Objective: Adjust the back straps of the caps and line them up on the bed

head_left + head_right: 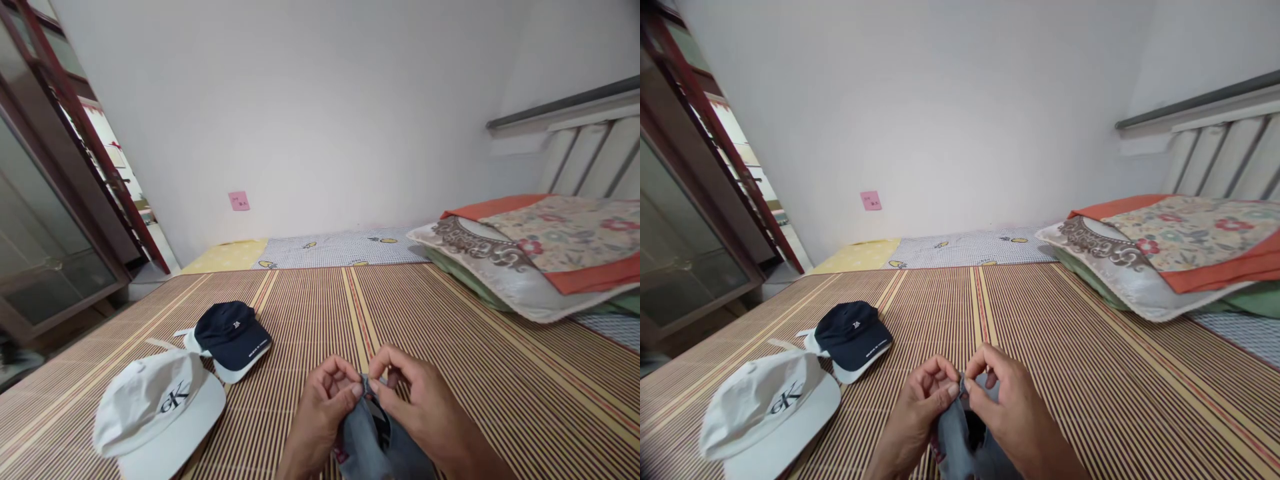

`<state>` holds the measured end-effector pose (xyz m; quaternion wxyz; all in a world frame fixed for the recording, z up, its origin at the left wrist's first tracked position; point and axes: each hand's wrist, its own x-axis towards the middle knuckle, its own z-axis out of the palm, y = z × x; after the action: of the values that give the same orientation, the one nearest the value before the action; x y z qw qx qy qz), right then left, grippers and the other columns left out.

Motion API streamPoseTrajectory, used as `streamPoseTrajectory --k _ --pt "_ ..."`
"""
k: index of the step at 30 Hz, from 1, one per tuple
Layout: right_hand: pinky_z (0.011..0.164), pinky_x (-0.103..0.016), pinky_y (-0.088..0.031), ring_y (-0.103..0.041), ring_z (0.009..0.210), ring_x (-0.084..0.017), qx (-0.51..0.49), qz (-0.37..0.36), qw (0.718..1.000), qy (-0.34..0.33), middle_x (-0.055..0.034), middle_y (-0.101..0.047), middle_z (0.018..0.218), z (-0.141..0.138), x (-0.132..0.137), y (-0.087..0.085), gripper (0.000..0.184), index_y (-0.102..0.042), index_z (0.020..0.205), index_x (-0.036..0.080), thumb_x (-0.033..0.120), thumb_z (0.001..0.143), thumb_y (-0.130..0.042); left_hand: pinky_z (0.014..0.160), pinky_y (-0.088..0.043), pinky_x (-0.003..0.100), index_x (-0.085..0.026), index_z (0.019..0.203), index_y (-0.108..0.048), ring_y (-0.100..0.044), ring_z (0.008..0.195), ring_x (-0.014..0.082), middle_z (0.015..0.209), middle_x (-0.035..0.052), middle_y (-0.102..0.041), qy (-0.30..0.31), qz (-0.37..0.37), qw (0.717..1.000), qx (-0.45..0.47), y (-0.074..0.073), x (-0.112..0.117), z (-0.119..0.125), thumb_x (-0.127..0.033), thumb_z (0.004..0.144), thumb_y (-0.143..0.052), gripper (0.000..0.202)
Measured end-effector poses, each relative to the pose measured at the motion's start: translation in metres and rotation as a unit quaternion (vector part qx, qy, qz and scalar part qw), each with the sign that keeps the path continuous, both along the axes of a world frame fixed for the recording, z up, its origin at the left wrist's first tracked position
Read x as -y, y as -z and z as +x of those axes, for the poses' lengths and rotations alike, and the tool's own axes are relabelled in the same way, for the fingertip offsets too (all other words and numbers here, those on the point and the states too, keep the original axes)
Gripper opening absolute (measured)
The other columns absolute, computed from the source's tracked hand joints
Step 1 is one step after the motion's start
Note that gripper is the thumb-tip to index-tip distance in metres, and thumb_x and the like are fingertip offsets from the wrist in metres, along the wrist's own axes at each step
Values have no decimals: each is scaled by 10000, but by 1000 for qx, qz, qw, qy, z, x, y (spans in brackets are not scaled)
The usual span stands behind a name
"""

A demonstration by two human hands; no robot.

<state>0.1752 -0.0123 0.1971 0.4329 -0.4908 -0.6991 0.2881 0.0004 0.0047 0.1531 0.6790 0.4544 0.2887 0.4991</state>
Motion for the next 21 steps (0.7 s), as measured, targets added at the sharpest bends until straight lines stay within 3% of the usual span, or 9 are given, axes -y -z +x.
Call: streamPoseTrajectory --k 7,14,21 --pt "524 -292 -375 -494 542 -151 -10 16 1000 20 39 -545 605 3 -3 4 104 -612 740 254 286 821 -555 651 -410 195 -168 909 -630 -536 711 84 812 -14 -633 -13 33 999 -20 5 1 4 -395 730 -931 418" --pt "566 -295 -401 -543 597 -152 15 26 999 14 23 -609 669 8 -5 16 102 -621 753 243 210 829 -562 618 -385 199 -165 882 -658 -515 677 83 767 -21 -628 -28 50 997 -52 6 2 5 -411 749 -909 376" --pt "633 -300 -452 -623 679 -170 119 42 992 -4 -5 -652 757 10 -3 5 168 -594 749 221 81 808 -521 613 -392 200 -171 883 -676 -522 685 93 758 -24 -630 -44 63 994 -81 6 2 8 -361 742 -900 326"
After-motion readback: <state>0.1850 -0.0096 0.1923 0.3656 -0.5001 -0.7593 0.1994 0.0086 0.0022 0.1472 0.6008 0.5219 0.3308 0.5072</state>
